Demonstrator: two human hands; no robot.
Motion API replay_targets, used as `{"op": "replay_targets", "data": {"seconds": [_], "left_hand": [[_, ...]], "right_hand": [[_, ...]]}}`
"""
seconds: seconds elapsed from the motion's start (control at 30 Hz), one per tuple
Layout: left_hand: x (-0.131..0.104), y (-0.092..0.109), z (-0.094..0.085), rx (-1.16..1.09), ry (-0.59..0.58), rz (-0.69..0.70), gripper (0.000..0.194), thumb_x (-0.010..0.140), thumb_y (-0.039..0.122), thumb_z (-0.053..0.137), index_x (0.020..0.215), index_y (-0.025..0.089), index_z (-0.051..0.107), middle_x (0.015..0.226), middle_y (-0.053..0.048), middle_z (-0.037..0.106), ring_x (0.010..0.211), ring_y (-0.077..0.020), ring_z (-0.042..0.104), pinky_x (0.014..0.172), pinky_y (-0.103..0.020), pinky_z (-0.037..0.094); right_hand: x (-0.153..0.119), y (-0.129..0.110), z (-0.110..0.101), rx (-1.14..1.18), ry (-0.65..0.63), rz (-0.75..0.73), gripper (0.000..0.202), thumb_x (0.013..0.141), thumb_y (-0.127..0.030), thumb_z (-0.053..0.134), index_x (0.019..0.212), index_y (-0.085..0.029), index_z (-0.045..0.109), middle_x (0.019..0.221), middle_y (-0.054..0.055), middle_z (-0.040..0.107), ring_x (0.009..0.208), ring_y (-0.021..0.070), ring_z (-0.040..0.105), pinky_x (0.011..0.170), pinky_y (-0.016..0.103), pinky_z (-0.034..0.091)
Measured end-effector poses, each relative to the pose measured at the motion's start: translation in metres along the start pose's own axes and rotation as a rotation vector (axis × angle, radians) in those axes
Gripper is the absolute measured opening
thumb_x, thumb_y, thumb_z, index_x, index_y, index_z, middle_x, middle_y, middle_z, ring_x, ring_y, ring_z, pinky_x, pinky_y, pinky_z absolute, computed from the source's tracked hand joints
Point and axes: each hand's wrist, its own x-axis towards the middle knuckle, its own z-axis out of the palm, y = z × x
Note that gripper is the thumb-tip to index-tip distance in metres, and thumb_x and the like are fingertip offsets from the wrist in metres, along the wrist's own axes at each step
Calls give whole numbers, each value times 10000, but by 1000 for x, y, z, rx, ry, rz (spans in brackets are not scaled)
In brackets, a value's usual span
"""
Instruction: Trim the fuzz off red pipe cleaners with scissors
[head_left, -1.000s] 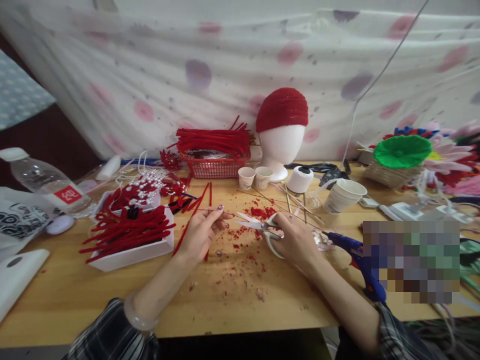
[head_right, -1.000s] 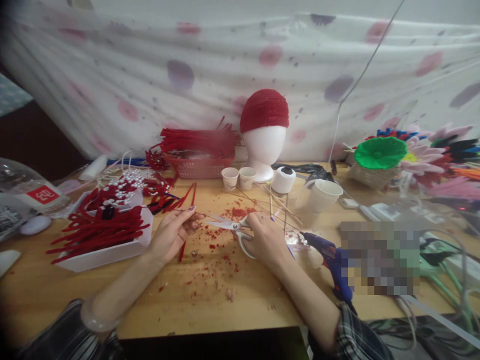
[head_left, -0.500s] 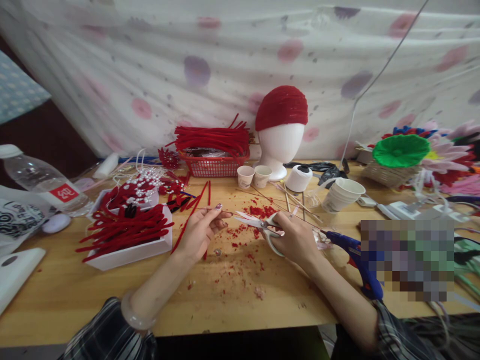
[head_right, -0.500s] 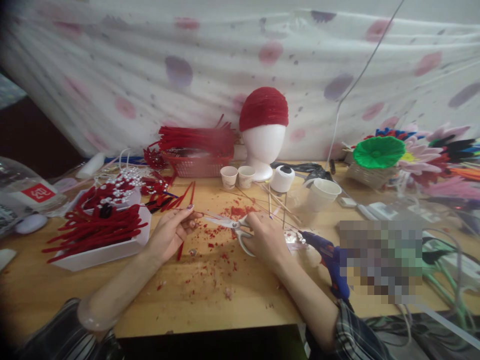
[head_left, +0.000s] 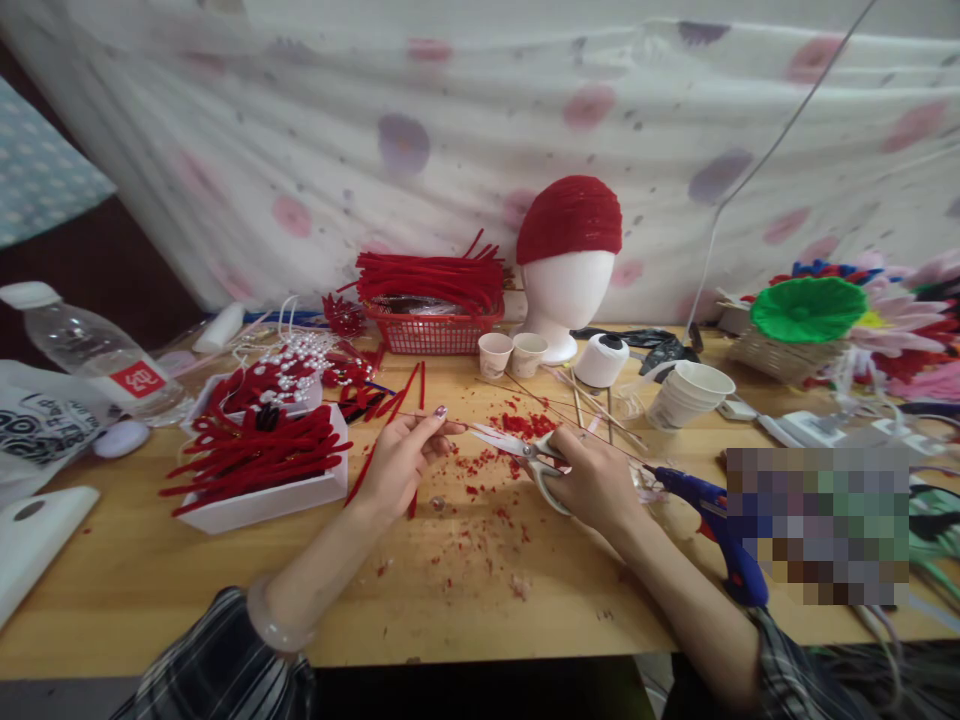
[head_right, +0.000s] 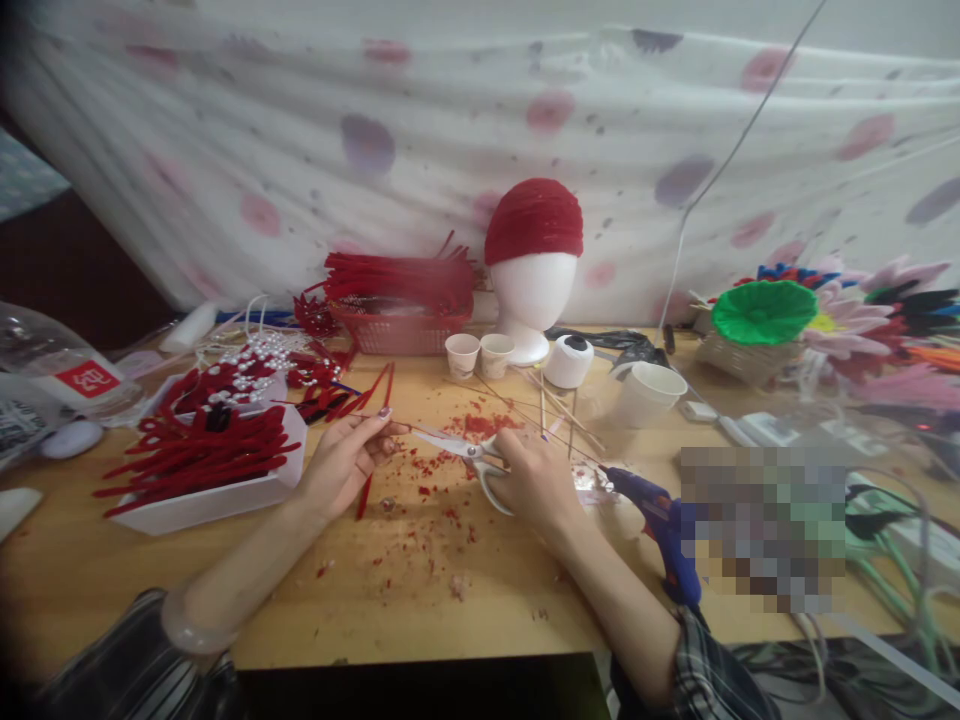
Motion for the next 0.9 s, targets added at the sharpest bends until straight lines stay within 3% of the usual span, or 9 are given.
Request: {"op": "replay_targets", "data": {"seconds": [0.43, 0.6, 0.9], "left_hand": [[0, 4, 1, 121, 7, 100, 281, 639, 317, 756, 695, 169, 525, 637, -17, 699, 507, -98, 594, 576, -231, 473], [-1, 1, 1, 216, 5, 143, 265, 652, 347, 750, 667, 157, 565, 677, -15, 692, 526, -85, 572, 573, -219, 457], [-3, -9, 1, 287, -33, 125, 253, 656, 370, 759, 662, 155, 625, 679, -3, 646, 575, -95, 547, 602, -228, 447]], "right_hand": [[-2, 1, 1, -6, 10, 55, 226, 797, -349, 557, 640, -223, 455, 559, 8, 562, 522, 135, 497, 509, 240, 286], [-2, -4, 0, 29, -43, 63, 135, 781, -328, 562, 772, -210, 497, 691, 31, 612, 615, 156, 533, 568, 247, 320], [-1, -8, 2, 13, -108, 60, 131, 796, -328, 520, 740, -211, 497, 662, 28, 586, 598, 152, 504, 559, 262, 286]]}}
